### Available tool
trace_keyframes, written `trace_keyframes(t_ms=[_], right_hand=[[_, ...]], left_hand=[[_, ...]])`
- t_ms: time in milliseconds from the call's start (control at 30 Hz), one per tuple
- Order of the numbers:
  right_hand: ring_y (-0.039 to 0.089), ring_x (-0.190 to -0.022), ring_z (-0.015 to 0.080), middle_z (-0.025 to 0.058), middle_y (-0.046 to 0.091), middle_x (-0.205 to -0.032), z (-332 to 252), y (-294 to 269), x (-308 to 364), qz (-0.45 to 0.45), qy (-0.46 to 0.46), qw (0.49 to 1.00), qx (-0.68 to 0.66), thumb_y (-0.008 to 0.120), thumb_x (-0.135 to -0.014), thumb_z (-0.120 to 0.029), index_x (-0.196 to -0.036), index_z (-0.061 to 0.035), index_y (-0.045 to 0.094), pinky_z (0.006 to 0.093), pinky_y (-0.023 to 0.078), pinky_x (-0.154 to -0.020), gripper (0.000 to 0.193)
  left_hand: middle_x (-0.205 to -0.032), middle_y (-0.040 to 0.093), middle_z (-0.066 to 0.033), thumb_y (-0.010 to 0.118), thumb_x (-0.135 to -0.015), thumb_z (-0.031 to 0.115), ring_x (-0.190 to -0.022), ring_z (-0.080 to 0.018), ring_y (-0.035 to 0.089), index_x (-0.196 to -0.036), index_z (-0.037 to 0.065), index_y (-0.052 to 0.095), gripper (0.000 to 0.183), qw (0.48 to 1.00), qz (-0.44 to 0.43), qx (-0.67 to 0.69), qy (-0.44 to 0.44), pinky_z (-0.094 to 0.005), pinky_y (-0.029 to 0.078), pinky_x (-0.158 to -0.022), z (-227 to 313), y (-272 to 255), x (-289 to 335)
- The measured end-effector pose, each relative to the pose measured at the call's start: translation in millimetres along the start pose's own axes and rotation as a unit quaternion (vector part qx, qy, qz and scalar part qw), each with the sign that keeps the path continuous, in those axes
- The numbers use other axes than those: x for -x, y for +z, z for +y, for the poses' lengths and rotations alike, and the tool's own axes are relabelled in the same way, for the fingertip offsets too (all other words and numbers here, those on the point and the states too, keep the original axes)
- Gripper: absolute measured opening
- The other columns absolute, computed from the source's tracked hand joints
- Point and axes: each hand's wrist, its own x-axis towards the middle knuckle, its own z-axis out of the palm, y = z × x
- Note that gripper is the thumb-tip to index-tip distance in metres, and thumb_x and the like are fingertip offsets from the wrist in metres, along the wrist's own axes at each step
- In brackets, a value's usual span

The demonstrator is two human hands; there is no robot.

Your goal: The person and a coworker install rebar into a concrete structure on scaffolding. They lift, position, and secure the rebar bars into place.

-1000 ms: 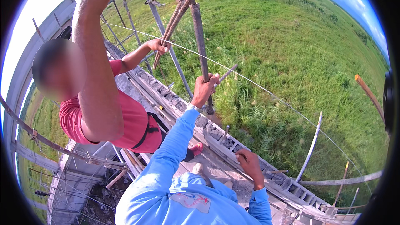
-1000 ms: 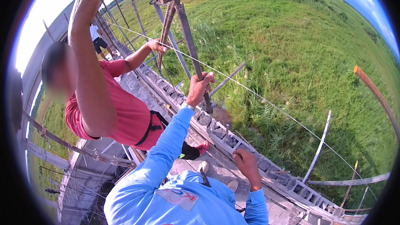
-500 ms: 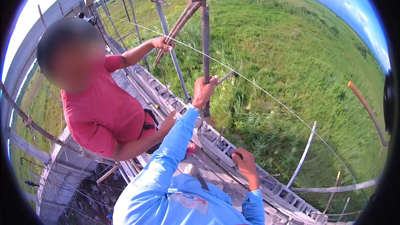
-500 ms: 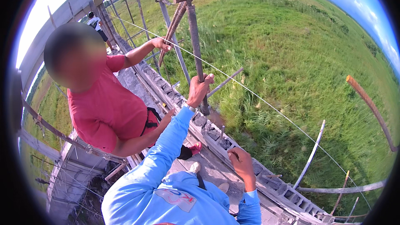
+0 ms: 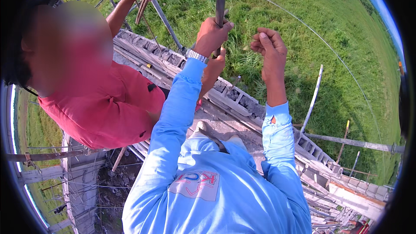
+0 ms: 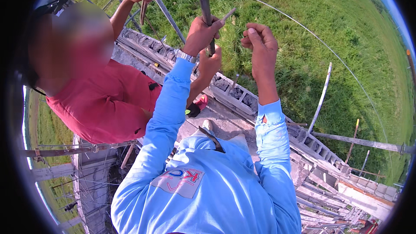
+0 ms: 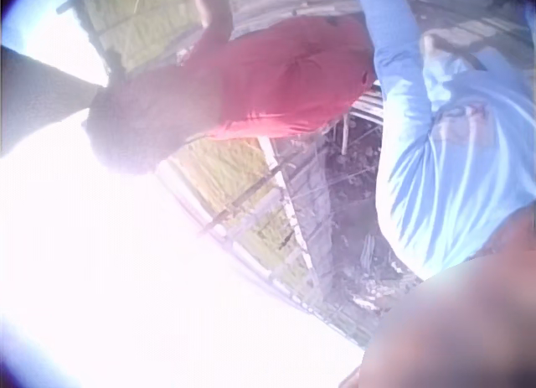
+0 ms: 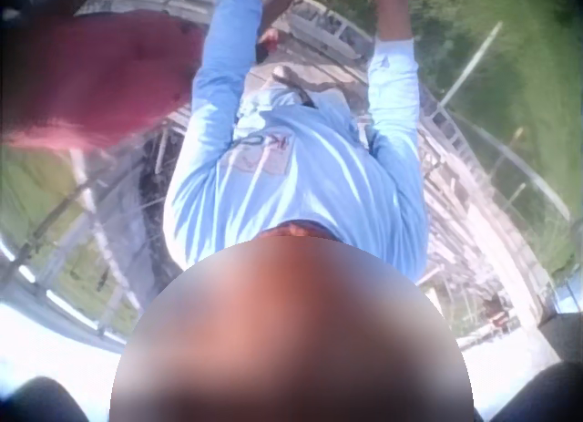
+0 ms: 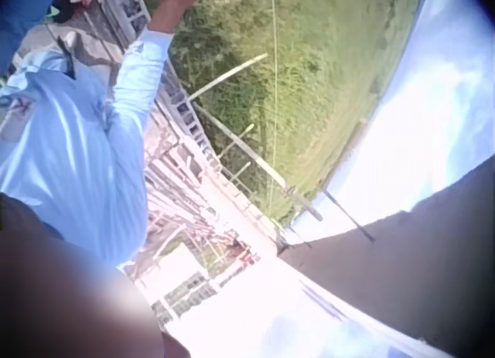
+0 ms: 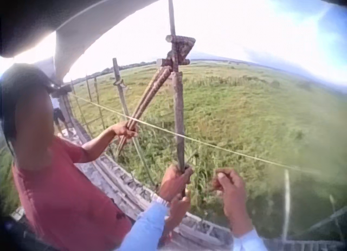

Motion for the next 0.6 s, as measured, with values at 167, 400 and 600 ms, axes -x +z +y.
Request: trace_keyframes(t_ms=[167, 400, 600], right_hand=[[0.068, -0.083, 0.0147, 0.0068, 0.070, -0.099, -14.4, 17.5, -40.0, 0.035, -0.009, 0.998, -0.054, 0.059, -0.107, -0.024, -0.119, -0.0012, 0.067, 0.0318, 0.058, -0.077, 0.027], [0.069, -0.103, 0.0228, 0.0113, 0.069, -0.111, 0.4, 56.1, -112.2, -0.134, 0.010, 0.978, -0.162, 0.055, -0.109, -0.033, -0.129, 0.0011, 0.060, 0.0371, 0.055, -0.094, 0.040], [0.063, -0.119, 0.0236, 0.0122, 0.065, -0.127, 16.5, 76.6, -134.3, -0.276, 0.057, 0.943, -0.177, 0.059, -0.107, -0.028, -0.140, 0.0005, 0.052, 0.0368, 0.049, -0.101, 0.044]], left_hand=[[-0.066, 0.065, -0.0034, 0.075, -0.095, 0.025, -0.058, -0.0107, 0.065, -0.096, -0.002, 0.071, 0.028, 0.996, 0.000, -0.071, 0.048, -0.0302, 0.051, -0.053, 9.3, -4.4, -0.1], [-0.074, 0.071, -0.0154, 0.074, -0.092, 0.031, -0.070, -0.0313, 0.071, -0.096, 0.005, 0.072, 0.027, 0.993, 0.096, -0.048, 0.047, -0.0450, 0.053, -0.066, -0.7, 7.9, 3.0], [-0.080, 0.071, -0.0195, 0.069, -0.093, 0.029, -0.080, -0.0421, 0.070, -0.101, 0.005, 0.071, 0.026, 0.977, 0.199, -0.072, 0.018, -0.0514, 0.053, -0.072, 2.4, 19.7, 11.7]])
